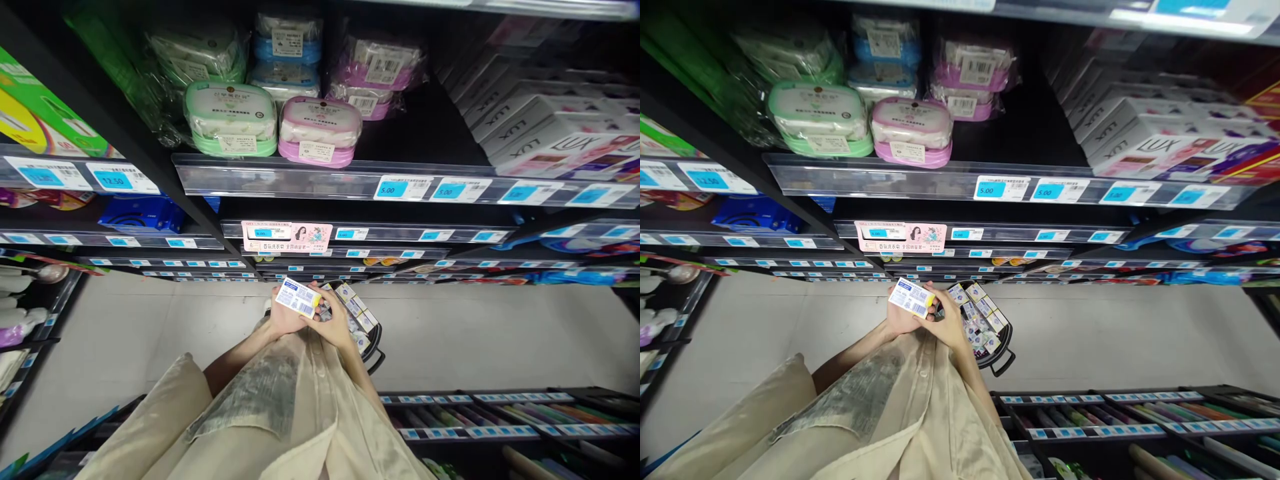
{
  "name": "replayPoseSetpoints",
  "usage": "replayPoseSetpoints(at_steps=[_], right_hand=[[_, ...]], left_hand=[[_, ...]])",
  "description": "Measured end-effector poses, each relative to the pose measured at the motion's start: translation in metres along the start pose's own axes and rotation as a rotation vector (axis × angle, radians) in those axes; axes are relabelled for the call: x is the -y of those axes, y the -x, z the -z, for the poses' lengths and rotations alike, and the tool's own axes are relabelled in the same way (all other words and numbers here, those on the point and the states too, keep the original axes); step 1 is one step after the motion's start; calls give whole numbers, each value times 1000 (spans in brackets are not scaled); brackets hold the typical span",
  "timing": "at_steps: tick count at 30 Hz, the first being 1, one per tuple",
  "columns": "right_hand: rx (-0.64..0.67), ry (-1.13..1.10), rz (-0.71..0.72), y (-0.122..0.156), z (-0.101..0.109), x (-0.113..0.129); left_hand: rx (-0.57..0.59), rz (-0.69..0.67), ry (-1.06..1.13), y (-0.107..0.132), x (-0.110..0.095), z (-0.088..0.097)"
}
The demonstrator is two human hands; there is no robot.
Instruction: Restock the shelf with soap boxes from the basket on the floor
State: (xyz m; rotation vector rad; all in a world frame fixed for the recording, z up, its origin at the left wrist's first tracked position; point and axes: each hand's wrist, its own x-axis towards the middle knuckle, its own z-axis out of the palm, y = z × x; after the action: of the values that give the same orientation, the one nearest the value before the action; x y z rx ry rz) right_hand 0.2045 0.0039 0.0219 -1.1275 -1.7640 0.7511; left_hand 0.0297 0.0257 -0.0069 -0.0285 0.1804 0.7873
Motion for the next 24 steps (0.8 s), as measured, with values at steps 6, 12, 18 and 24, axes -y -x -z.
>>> replayPoseSetpoints(at_steps=[6, 12, 18, 24], right_hand=[[9, -9, 5, -4, -1, 0], [20, 2, 2, -3, -1, -3], [19, 11, 18, -1, 0, -7], [16, 14, 10, 0, 2, -9]], left_hand=[[-23, -15, 0, 0, -1, 2], [-100, -18, 25, 0, -2, -3], [-140, -13, 38, -2, -1, -7], [-144, 0, 30, -5, -1, -5]])
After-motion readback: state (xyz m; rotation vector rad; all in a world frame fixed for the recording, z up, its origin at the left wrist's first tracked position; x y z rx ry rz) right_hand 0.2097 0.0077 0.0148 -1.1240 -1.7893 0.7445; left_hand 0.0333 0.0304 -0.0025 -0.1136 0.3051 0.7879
